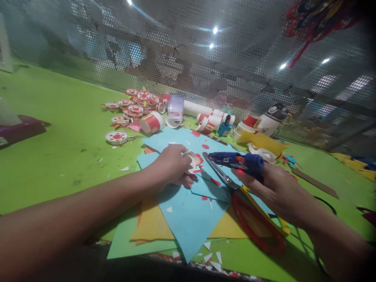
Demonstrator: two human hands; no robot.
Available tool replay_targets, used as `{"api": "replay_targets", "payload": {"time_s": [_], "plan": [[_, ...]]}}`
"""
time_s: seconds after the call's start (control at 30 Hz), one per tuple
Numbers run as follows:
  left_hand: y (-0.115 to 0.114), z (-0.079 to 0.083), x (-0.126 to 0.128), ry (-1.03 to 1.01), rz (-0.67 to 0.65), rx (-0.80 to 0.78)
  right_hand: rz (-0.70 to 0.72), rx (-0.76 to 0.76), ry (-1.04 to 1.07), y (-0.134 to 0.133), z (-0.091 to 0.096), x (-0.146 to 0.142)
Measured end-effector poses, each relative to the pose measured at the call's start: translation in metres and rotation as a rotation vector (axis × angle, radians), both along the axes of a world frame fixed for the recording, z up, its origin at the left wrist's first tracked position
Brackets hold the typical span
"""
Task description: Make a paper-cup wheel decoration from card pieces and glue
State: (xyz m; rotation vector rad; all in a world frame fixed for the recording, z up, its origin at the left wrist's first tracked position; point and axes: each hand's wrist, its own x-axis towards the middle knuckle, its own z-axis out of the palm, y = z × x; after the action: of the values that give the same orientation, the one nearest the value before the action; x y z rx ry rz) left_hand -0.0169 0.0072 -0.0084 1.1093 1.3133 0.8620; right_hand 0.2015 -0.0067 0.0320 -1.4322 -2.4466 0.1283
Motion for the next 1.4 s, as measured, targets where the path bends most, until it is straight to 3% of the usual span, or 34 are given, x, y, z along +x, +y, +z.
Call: {"api": "replay_targets", "payload": {"time_s": [0.2,0.37,0.6,0.73,0.83,0.93,1.03,1.1,1.2,1.4], "plan": [[-0.005,0.01,0.002,0.011,0.023,-0.046,-0.074,0.143,-0.056,0.014,-0.001,0.01],[-0.007,0.015,0.002,-0.022,0.026,0.008,-0.139,0.235,-0.159,0.041,-0.016,0.021],[-0.009,0.02,-0.002,-0.18,0.068,0.203,-0.185,0.091,-0.23,0.061,-0.035,0.032],[-0.004,0.016,-0.006,-0.311,0.123,0.359,-0.157,0.028,-0.246,0.066,-0.035,0.037],[-0.002,0.012,-0.008,-0.332,0.113,0.354,-0.1,-0.015,-0.258,0.068,-0.029,0.045],[-0.001,0.01,-0.008,-0.339,0.106,0.32,-0.057,0.015,-0.242,0.062,-0.019,0.045],[-0.003,0.011,-0.006,-0.354,0.097,0.303,-0.029,0.151,-0.11,0.045,-0.01,0.028],[-0.005,0.011,-0.005,-0.349,0.102,0.292,0.102,0.176,-0.048,0.03,-0.01,0.011],[-0.006,0.012,-0.003,-0.334,0.095,0.248,0.21,0.126,-0.146,0.014,-0.017,-0.011],[-0.008,0.011,0.001,-0.306,0.028,0.147,0.208,0.195,-0.347,0.007,-0.032,-0.018]]}}
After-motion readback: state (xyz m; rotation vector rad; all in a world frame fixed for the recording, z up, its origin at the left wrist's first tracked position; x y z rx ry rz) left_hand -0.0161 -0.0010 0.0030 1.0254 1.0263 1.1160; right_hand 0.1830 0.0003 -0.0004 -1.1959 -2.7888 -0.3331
